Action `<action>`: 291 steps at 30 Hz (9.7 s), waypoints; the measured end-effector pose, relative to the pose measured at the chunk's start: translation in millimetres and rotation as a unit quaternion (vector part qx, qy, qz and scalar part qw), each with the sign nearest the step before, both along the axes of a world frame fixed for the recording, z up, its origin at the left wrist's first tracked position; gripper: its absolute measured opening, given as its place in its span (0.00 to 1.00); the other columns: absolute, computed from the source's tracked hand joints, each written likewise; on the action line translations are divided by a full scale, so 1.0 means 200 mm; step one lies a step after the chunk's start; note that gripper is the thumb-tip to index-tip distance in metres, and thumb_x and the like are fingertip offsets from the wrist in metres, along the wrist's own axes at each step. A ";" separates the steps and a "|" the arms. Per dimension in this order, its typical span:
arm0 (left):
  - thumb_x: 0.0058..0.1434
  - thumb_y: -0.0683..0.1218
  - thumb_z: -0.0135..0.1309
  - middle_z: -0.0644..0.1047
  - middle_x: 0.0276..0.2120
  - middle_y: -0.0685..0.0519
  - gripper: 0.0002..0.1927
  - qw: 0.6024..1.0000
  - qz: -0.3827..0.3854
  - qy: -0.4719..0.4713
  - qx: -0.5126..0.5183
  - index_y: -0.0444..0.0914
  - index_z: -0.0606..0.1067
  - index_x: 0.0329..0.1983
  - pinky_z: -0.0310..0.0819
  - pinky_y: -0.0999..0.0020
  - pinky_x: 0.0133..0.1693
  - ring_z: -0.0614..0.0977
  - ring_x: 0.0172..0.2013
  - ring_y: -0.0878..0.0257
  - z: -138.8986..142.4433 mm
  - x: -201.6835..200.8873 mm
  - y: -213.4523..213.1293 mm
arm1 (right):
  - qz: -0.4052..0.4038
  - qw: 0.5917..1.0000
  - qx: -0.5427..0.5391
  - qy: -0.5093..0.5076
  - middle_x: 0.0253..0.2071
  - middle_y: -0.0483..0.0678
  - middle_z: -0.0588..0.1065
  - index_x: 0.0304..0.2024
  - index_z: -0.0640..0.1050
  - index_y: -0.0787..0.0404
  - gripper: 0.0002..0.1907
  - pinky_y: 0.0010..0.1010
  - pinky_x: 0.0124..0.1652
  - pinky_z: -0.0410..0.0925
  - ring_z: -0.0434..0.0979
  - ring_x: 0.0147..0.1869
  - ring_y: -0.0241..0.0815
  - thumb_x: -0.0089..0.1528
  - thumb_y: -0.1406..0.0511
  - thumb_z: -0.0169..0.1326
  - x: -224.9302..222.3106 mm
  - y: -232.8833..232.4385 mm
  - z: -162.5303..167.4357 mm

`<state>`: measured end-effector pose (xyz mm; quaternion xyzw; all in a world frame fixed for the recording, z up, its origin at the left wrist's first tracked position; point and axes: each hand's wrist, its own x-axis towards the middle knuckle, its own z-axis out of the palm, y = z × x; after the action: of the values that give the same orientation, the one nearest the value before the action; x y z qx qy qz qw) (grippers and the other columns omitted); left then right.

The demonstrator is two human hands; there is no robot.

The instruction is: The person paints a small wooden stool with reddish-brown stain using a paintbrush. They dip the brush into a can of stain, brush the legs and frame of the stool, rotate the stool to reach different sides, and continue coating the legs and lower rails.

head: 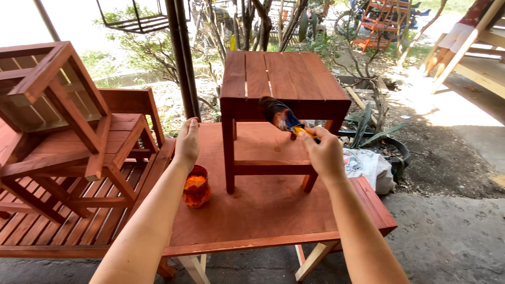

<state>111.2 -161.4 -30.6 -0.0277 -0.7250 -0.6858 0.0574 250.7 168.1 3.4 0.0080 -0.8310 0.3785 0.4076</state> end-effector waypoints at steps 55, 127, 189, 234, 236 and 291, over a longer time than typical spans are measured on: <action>0.75 0.57 0.34 0.67 0.66 0.46 0.27 0.995 0.056 -0.003 -0.077 0.38 0.63 0.70 0.62 0.61 0.65 0.69 0.66 0.54 -0.53 -0.22 0.28 | -0.217 0.851 0.155 -0.451 0.42 0.53 0.81 0.48 0.82 0.45 0.15 0.48 0.48 0.75 0.83 0.47 0.57 0.60 0.55 0.56 0.03 0.54 -1.22; 0.74 0.56 0.36 0.71 0.63 0.48 0.26 0.997 0.062 0.021 -0.035 0.38 0.66 0.67 0.61 0.62 0.63 0.71 0.64 0.55 -0.26 -0.16 -0.19 | -0.236 0.879 0.204 -0.359 0.37 0.57 0.80 0.48 0.77 0.55 0.15 0.51 0.42 0.76 0.83 0.41 0.59 0.65 0.54 0.53 -0.06 -0.24 -0.76; 0.74 0.58 0.33 0.72 0.64 0.48 0.27 0.996 0.070 -0.015 -0.056 0.40 0.65 0.69 0.63 0.61 0.63 0.72 0.64 0.55 -0.41 -0.14 -0.27 | -0.197 0.924 -0.204 -0.258 0.40 0.63 0.79 0.45 0.70 0.64 0.16 0.51 0.47 0.70 0.80 0.46 0.63 0.65 0.59 0.55 0.01 -0.49 -1.21; 0.64 0.76 0.42 0.74 0.46 0.36 0.50 0.864 -0.006 -0.220 0.453 0.24 0.66 0.61 0.69 0.59 0.43 0.74 0.45 0.51 0.14 -0.97 0.35 | -0.013 0.831 -0.556 -0.015 0.25 0.44 0.68 0.47 0.76 0.69 0.12 0.26 0.17 0.57 0.62 0.20 0.30 0.60 0.74 0.55 0.07 0.10 -0.90; 0.64 0.80 0.49 0.72 0.41 0.44 0.54 0.843 0.023 -0.206 0.497 0.25 0.64 0.61 0.61 0.68 0.40 0.68 0.40 0.58 0.12 -0.96 0.37 | -0.004 0.833 -0.554 -0.013 0.24 0.43 0.68 0.48 0.77 0.68 0.12 0.26 0.18 0.57 0.62 0.20 0.30 0.60 0.73 0.55 0.04 0.18 -0.89; 0.54 0.33 0.40 0.68 0.31 0.46 0.07 0.802 -0.067 -0.266 0.531 0.37 0.64 0.25 0.79 0.42 0.51 0.68 0.30 0.54 -0.02 -0.95 0.61 | 0.151 0.982 -0.105 0.049 0.40 0.41 0.71 0.48 0.70 0.58 0.10 0.23 0.42 0.67 0.70 0.42 0.31 0.67 0.65 0.56 -0.56 0.02 -0.84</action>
<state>-79.6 -40.4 -34.0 0.1420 -0.2302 -0.9461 -0.1784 137.7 171.2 -164.9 0.1090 -0.7545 0.5202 0.3850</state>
